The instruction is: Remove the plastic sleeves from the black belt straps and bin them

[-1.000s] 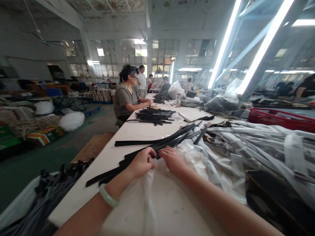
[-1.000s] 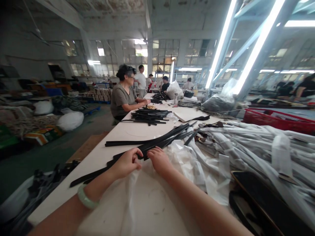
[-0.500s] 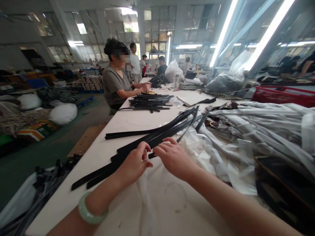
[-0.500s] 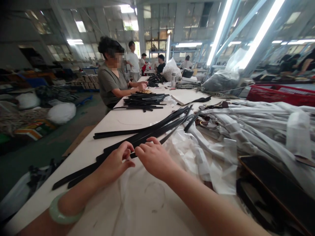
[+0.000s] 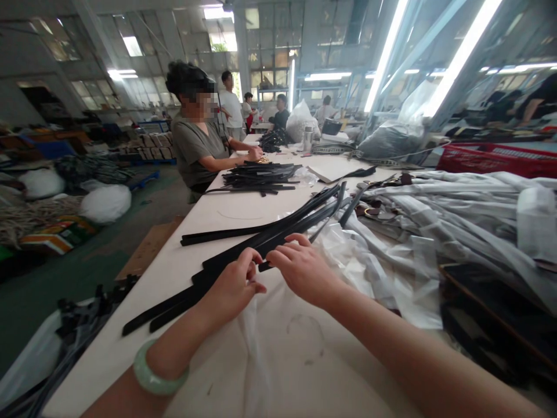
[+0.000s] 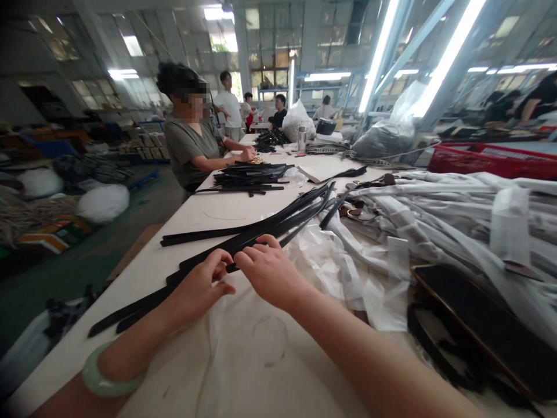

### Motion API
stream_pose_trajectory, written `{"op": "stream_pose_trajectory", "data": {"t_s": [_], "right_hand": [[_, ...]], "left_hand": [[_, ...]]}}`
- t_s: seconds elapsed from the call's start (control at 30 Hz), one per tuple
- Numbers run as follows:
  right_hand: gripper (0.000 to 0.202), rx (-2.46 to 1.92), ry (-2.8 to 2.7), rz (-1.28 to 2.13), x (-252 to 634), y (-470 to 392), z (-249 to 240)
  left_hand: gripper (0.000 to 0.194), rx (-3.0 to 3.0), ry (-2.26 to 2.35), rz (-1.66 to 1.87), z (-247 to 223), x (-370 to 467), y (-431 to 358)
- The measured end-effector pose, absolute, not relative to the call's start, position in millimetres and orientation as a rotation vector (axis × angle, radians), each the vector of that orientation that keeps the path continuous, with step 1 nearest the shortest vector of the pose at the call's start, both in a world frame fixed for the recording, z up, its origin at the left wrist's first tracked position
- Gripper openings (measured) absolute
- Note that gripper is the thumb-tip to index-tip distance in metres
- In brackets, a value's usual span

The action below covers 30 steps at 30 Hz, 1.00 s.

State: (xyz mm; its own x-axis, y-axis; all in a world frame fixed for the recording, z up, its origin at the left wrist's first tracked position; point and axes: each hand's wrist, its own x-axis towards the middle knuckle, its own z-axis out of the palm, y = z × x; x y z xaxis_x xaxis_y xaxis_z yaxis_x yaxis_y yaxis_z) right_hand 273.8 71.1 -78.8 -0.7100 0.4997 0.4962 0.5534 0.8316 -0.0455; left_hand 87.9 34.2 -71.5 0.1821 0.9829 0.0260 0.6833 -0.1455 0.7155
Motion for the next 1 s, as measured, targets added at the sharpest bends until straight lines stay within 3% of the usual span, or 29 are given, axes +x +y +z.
{"op": "stream_pose_trajectory", "data": {"t_s": [0.5,0.63,0.77,1.0], "right_hand": [[0.011,-0.722,-2.712,-0.119,271,69,-77],[0.012,-0.738,-2.746,0.008,270,68,-78],[0.024,-0.766,-2.683,0.199,273,72,-83],[0.024,-0.709,-2.677,0.291,265,59,-80]], "left_hand": [[0.036,1.875,1.517,0.705,-71,88,36],[0.036,1.823,1.466,0.691,-68,89,34],[0.036,1.795,1.438,0.691,-67,86,32],[0.051,1.469,1.222,0.720,-78,91,32]]}}
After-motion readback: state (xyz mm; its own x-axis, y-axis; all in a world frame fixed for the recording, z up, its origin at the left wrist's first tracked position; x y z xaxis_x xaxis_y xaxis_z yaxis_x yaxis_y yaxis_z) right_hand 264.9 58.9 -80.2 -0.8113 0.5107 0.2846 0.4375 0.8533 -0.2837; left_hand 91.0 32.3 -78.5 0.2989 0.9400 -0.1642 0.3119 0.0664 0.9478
